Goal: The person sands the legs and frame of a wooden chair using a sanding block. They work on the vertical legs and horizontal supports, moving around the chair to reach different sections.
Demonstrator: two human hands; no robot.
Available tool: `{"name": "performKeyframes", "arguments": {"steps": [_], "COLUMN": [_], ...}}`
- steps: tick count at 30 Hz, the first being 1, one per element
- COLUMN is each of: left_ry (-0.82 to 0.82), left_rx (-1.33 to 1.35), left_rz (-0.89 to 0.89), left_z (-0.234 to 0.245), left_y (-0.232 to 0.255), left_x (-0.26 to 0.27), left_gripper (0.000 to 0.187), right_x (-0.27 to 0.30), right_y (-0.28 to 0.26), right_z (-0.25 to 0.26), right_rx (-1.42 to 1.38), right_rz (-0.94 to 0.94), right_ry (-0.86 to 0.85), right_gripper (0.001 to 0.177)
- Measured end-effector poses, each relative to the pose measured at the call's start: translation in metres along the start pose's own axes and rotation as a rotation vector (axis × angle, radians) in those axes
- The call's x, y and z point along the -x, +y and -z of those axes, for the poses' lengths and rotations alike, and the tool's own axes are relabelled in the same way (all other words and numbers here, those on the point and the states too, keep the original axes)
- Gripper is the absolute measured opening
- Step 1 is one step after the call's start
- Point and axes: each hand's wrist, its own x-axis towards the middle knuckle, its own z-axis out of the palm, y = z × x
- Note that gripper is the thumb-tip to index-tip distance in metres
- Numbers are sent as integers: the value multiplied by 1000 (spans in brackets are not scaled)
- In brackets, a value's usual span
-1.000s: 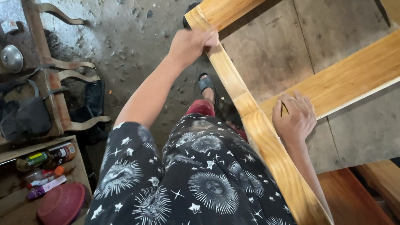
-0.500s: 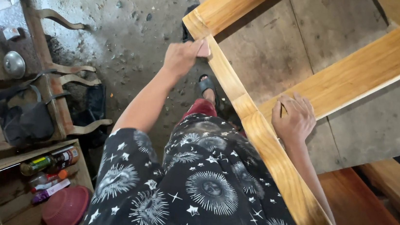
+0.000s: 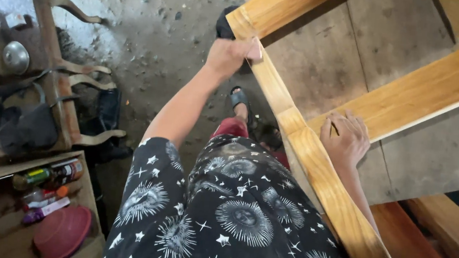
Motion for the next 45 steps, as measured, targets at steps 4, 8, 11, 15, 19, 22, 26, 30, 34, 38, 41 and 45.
{"name": "performKeyframes", "arguments": {"steps": [4, 8, 11, 15, 19, 22, 26, 30, 34, 38, 41, 45], "left_ry": [-24, -44, -45, -74, -94, -89, -115, -157, -543, -566, -463, -505], "left_rx": [-49, 56, 208, 43, 158, 123, 93, 153, 368, 351, 358, 4], "left_rz": [29, 113, 142, 101, 229, 256, 214, 292, 453, 282, 519, 58], "left_z": [-24, -39, 26, -12, -50, -37, 26, -7, 56, 71, 33, 70], "left_y": [11, 23, 35, 15, 24, 32, 56, 78, 125, 118, 86, 138], "left_x": [7, -26, -35, 4, -20, -20, -22, -26, -30, -27, -40, -40], "left_gripper": [25, 18, 19, 22, 19, 16, 32, 36, 44, 45, 32, 33], "right_x": [12, -7, -10, -3, -1, 3, -5, -2, -8, 1, -3, -3], "right_y": [10, -6, -13, -8, -7, -7, -8, -8, -10, -3, -10, -10], "right_z": [-14, 4, 9, -2, 0, -2, 0, 6, 8, 1, 9, 10], "right_rx": [12, 38, 13, 7, 17, -6, -11, -59, -63, -94, -68, -41], "right_rz": [9, -9, -22, -76, -69, -90, -97, -154, -160, -178, -182, -193], "right_ry": [25, 49, 28, 43, 42, 6, 9, -20, -26, -45, -46, -63], "right_gripper": [10, 11, 11, 10, 6, 6, 5, 11, 9, 8, 9, 7]}}
